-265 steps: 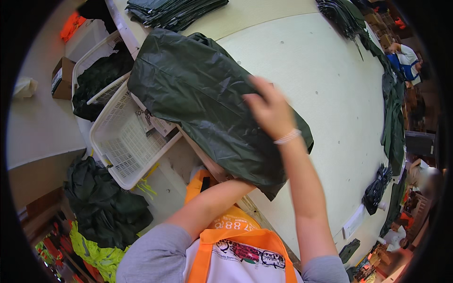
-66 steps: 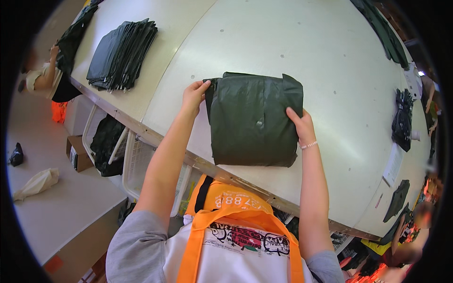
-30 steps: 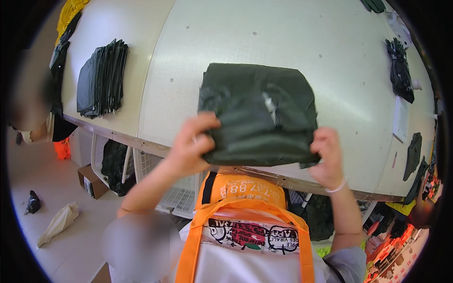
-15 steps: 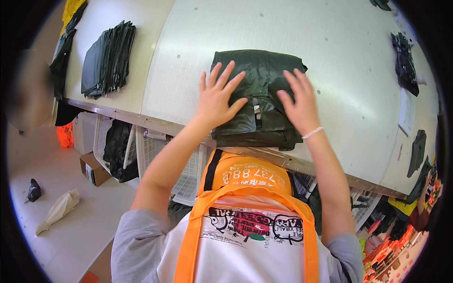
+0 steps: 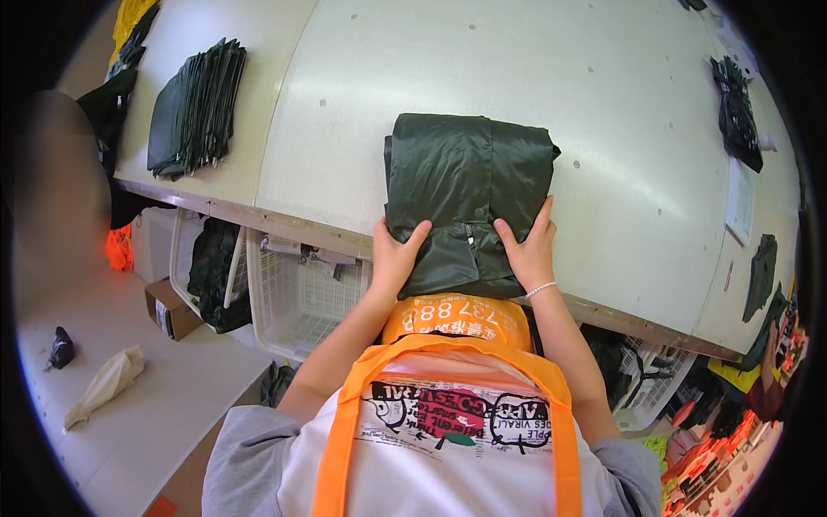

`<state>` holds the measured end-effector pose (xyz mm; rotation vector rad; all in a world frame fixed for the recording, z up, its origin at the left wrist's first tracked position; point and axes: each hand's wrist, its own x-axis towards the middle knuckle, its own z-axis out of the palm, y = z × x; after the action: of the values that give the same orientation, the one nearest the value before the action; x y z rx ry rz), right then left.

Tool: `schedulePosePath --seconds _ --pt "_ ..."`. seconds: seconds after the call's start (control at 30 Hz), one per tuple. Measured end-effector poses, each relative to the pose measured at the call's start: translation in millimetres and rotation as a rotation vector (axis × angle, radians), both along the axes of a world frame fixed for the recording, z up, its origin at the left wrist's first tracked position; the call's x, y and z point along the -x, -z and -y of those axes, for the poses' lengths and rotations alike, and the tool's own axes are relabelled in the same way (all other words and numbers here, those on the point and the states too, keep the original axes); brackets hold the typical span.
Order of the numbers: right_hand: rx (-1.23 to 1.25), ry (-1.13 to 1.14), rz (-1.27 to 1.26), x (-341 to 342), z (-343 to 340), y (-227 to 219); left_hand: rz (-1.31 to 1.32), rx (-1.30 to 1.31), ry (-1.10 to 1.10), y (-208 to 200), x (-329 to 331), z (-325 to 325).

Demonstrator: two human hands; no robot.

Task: The person folds a dark green jacket on a white table, aligning edges and smoothing the fabric. They fold the jacket into a compact rectangle and place it into a white plastic basket. The person then unfolds another jacket and begins folding it again.

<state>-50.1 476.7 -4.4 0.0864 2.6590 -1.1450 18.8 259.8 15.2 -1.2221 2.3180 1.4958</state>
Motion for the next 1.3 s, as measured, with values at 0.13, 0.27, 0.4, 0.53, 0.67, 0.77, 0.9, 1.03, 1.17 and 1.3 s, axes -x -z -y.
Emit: schedulePosePath --seconds 0.13,0.27,0.4,0.53,0.67,0.77,0.9,1.03,1.17,1.3 --pt "0.191 -0.052 0.074 0 -3 -2 0.019 -0.176 0.102 17 -32 17" --pt "0.392 -0.088 0.018 -8 0 -3 -0.223 -0.393 -0.006 20 -58 11" --pt "0.221 -0.178 0.009 -13 28 -19 -0.012 -0.067 0.037 4 -70 16" --pt "0.013 -0.245 -0.128 15 94 -22 0.137 0.225 0.074 -17 -15 58" --pt "-0.149 -0.466 -0.537 50 196 -48 0.006 0.601 0.272 5 66 103" --pt "-0.454 -0.536 -0.218 73 282 -95 -0.159 0.77 0.566 28 87 121" --pt "-0.893 -0.644 -0.218 92 340 -81 -0.499 0.202 0.655 25 78 152" --pt "-1.036 -0.701 -0.421 96 349 -43 -0.016 -0.03 1.072 -30 75 243" --pt "-1.083 -0.766 -0.495 86 353 -43 -0.446 0.709 0.112 -36 111 428" --pt "-1.097 -0.822 -0.454 83 359 -48 0.183 0.986 0.034 6 118 577"
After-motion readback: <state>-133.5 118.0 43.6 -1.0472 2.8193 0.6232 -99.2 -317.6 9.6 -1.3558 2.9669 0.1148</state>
